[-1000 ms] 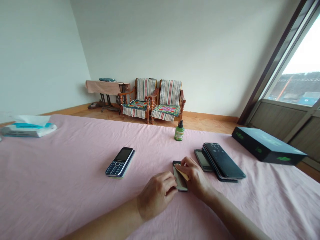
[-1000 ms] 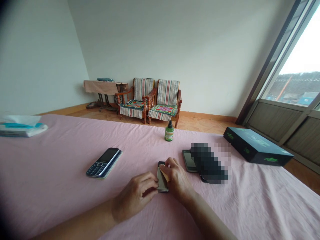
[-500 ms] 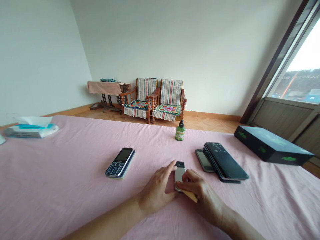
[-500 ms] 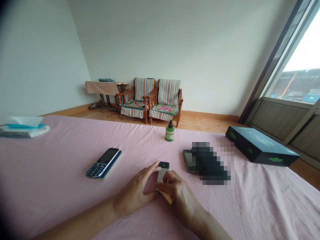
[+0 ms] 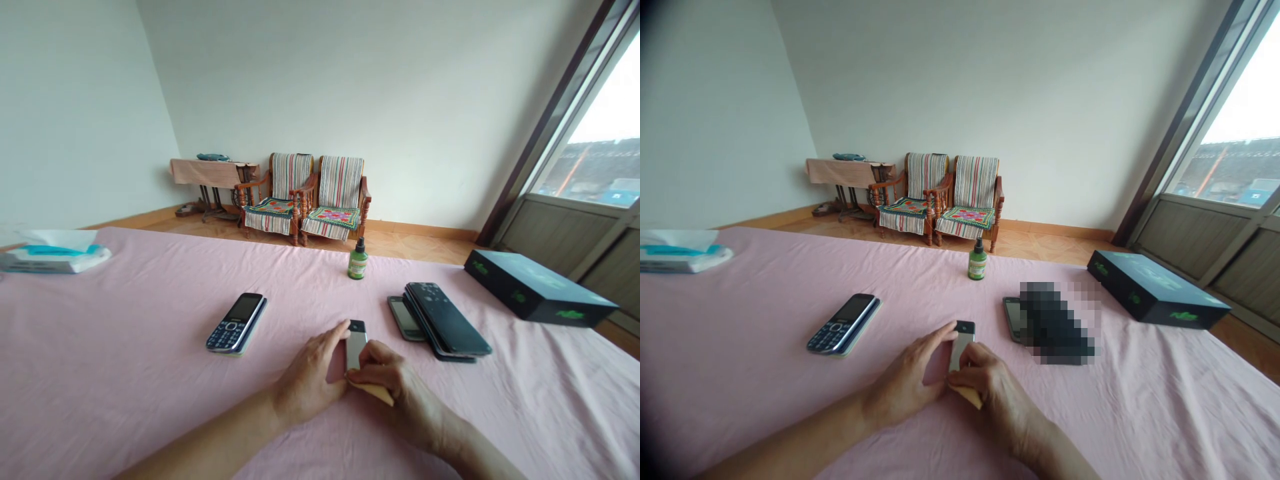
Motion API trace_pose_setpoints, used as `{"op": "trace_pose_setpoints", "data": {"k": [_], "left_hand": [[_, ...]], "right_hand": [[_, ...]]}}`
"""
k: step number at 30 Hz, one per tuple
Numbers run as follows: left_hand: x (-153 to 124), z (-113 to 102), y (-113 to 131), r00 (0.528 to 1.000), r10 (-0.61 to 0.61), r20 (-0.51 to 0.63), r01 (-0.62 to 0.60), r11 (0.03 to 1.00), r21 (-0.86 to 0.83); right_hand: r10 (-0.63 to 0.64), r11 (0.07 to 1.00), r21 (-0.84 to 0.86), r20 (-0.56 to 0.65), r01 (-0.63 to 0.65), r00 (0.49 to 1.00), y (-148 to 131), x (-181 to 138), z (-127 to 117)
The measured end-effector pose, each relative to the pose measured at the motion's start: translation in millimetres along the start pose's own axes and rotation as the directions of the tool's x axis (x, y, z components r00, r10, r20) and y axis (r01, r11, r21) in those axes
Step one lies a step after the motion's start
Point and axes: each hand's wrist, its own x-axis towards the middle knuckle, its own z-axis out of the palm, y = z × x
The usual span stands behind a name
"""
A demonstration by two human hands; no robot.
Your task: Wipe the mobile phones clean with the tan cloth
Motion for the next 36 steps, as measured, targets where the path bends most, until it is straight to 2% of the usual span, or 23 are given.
{"op": "trace_pose_setpoints", "data": {"k": [2, 4, 9, 12, 15, 21, 26, 36], "left_hand": [[0.1, 0.5, -0.6, 1.000, -0.001, -0.013, 0.001, 1.000, 0.006], [0.3, 0.6, -1.2, 1.000, 0.001, -0.009, -0.001, 1.000, 0.018], [0.1, -1.6, 0.9, 0.999, 0.015, 0.037, -0.018, 0.997, 0.070], [-0.4, -3.0, 4.9, 0.999, 0.025, 0.020, -0.027, 0.997, 0.076], [-0.2, -4.0, 9.5, 0.998, 0.065, 0.011, -0.065, 0.995, 0.070], [1.7, -5.7, 14.0, 0.992, 0.107, 0.063, -0.114, 0.987, 0.116], [2.0, -5.0, 12.5, 0.992, 0.104, 0.069, -0.111, 0.988, 0.108], [2.2, -5.9, 13.0, 0.993, 0.094, 0.071, -0.101, 0.991, 0.092]], "right_hand": [[-0.006, 0.998, 0.063, 0.005, 0.006, 1.000, 1.7, -2.7, 0.3], [-0.001, 0.995, 0.095, -0.039, 0.005, 0.999, 9.1, -2.5, 2.2], [0.089, 0.996, -0.012, -0.225, -0.094, 0.970, 32.9, 3.9, 7.2], [0.106, 0.990, -0.062, -0.272, -0.127, 0.956, 38.8, 7.1, 8.1], [0.118, 0.980, -0.125, -0.266, -0.155, 0.957, 38.6, 10.7, 8.5], [0.220, 0.921, -0.267, -0.239, -0.282, 0.946, 35.5, 33.4, 3.9], [0.235, 0.912, -0.283, -0.235, -0.298, 0.943, 32.1, 47.3, -2.4], [0.226, 0.920, -0.280, -0.191, -0.274, 0.955, 32.8, 42.1, -6.7]]}}
